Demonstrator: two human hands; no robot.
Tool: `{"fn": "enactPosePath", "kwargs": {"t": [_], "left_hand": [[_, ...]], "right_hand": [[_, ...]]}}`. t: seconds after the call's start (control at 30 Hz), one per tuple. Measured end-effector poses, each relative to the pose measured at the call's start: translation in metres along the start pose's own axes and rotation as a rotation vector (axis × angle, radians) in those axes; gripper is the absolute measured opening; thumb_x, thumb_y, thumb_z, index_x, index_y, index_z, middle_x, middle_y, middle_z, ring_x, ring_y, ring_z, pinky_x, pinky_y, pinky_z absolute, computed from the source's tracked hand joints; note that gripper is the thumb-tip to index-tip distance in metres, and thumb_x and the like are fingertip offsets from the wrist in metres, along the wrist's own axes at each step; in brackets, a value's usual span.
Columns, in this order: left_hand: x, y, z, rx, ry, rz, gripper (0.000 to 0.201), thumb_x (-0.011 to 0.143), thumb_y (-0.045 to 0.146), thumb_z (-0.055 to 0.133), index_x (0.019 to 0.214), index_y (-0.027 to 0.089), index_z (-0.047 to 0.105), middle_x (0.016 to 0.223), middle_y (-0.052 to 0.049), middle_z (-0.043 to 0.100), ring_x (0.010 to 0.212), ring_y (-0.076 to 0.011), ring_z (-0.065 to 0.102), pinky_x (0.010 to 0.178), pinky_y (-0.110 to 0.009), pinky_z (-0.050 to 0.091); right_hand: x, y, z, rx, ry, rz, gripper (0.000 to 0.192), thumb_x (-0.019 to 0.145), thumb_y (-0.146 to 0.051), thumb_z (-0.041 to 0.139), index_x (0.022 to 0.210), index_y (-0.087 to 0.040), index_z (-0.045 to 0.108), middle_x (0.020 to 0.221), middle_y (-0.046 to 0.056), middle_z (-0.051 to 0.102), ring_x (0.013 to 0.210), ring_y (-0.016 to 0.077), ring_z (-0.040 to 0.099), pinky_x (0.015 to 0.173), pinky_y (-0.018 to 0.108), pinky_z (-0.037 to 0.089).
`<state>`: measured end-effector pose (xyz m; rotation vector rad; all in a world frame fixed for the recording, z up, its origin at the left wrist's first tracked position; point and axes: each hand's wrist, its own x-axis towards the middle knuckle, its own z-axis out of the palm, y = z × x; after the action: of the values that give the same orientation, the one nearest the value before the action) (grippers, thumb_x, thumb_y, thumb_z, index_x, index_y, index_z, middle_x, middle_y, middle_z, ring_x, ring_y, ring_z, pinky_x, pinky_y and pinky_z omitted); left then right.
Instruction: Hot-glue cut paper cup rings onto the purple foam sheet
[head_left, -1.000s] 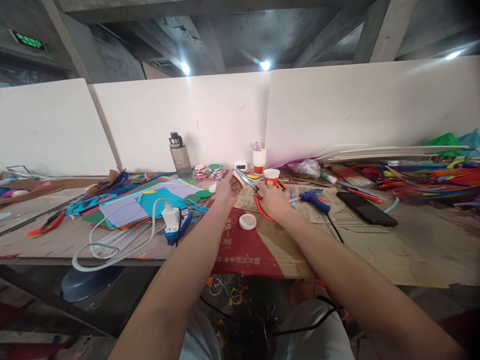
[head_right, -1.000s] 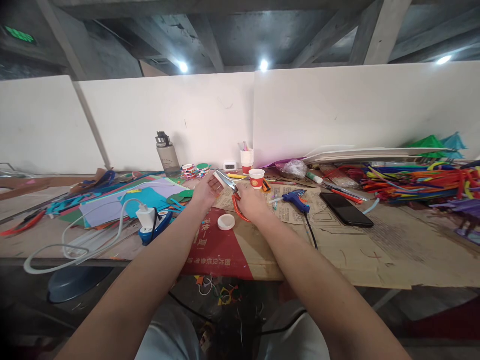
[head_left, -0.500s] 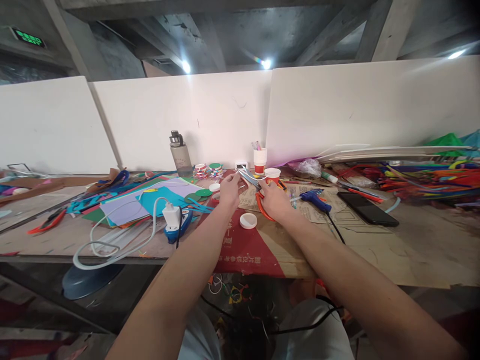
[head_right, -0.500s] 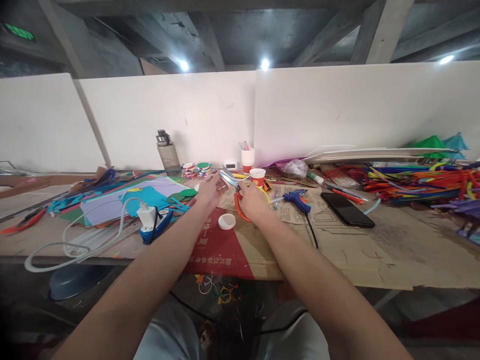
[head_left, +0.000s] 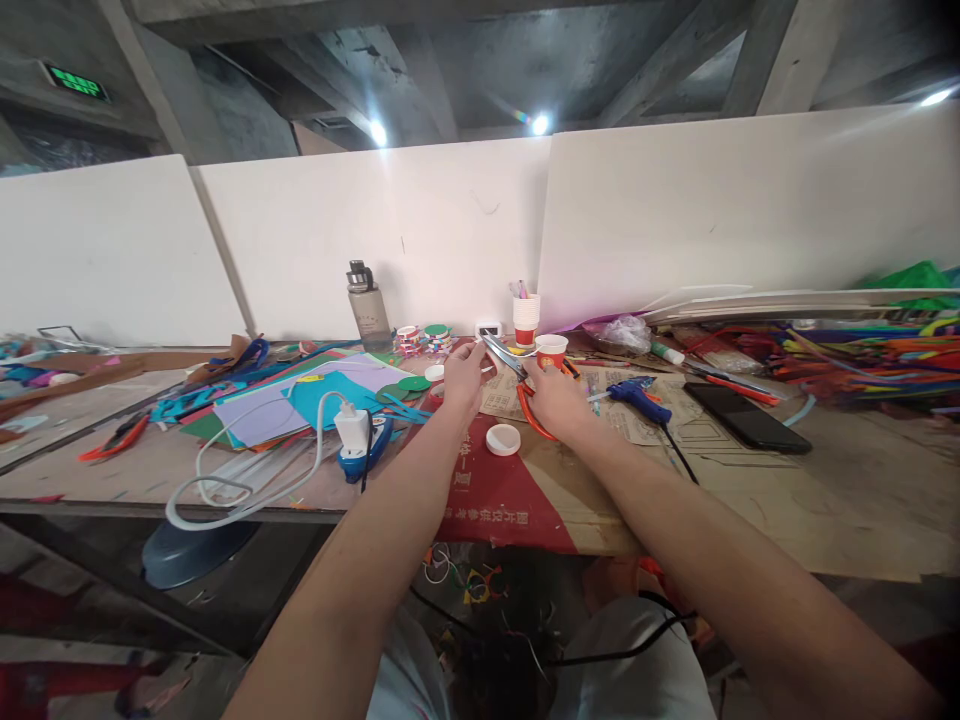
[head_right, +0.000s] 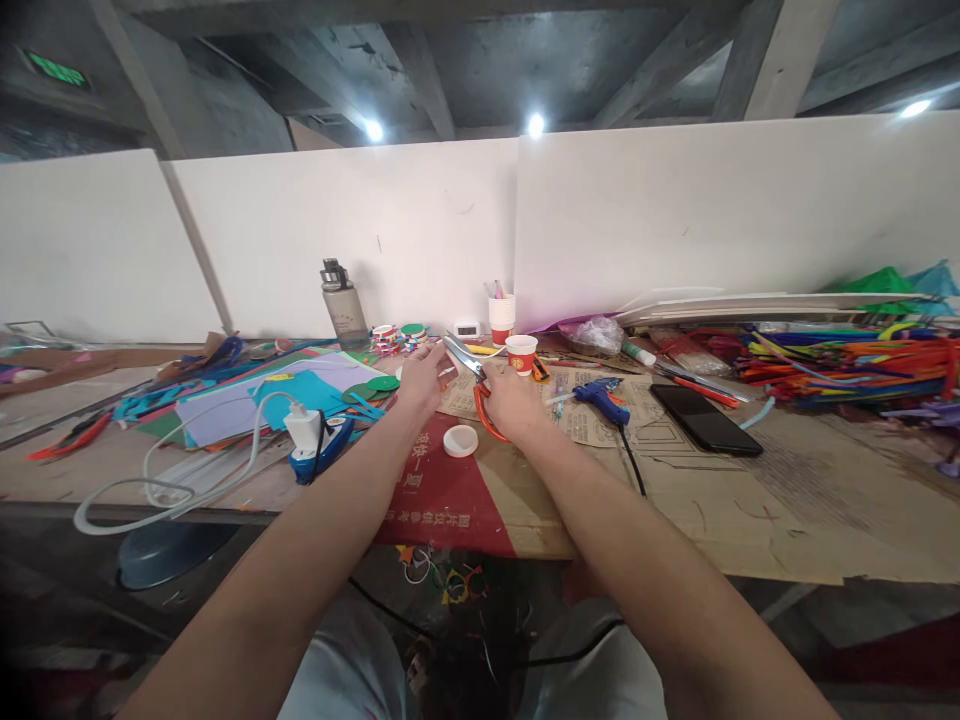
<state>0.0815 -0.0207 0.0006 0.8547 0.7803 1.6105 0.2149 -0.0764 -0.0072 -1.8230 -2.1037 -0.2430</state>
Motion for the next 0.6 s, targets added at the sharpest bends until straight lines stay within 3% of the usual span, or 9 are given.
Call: {"fn": "enactPosePath", "kwargs": {"t": [0.23, 0.6], "left_hand": [[0.010, -0.004, -0.006, -0.072, -0.004, -0.041, 0.017, 0.069, 0.018, 0.073, 0.071, 0.016, 0.056, 0.069, 0.001, 0.065, 0.061, -0.0092, 0.062, 0.062, -0.022, 0.047], [-0.004, -0.006, 0.004, -0.038, -0.013, -0.056, 0.032, 0.064, 0.021, 0.079, 0.068, 0.018, 0.048, 0.065, 0.003, 0.062, 0.061, -0.0097, 0.061, 0.067, -0.026, 0.051]], "right_hand": [[0.000, 0.002, 0.002, 0.015, -0.012, -0.011, 0.037, 0.095, -0.030, 0.039, 0.129, -0.023, 0.052, 0.107, 0.013, 0.068, 0.099, 0.0283, 0.065, 0.077, 0.035, 0.048], [0.001, 0.003, 0.005, 0.012, 0.010, 0.022, 0.039, 0.096, -0.029, 0.039, 0.133, -0.023, 0.046, 0.116, 0.015, 0.060, 0.095, 0.0281, 0.065, 0.077, 0.036, 0.048]]}}
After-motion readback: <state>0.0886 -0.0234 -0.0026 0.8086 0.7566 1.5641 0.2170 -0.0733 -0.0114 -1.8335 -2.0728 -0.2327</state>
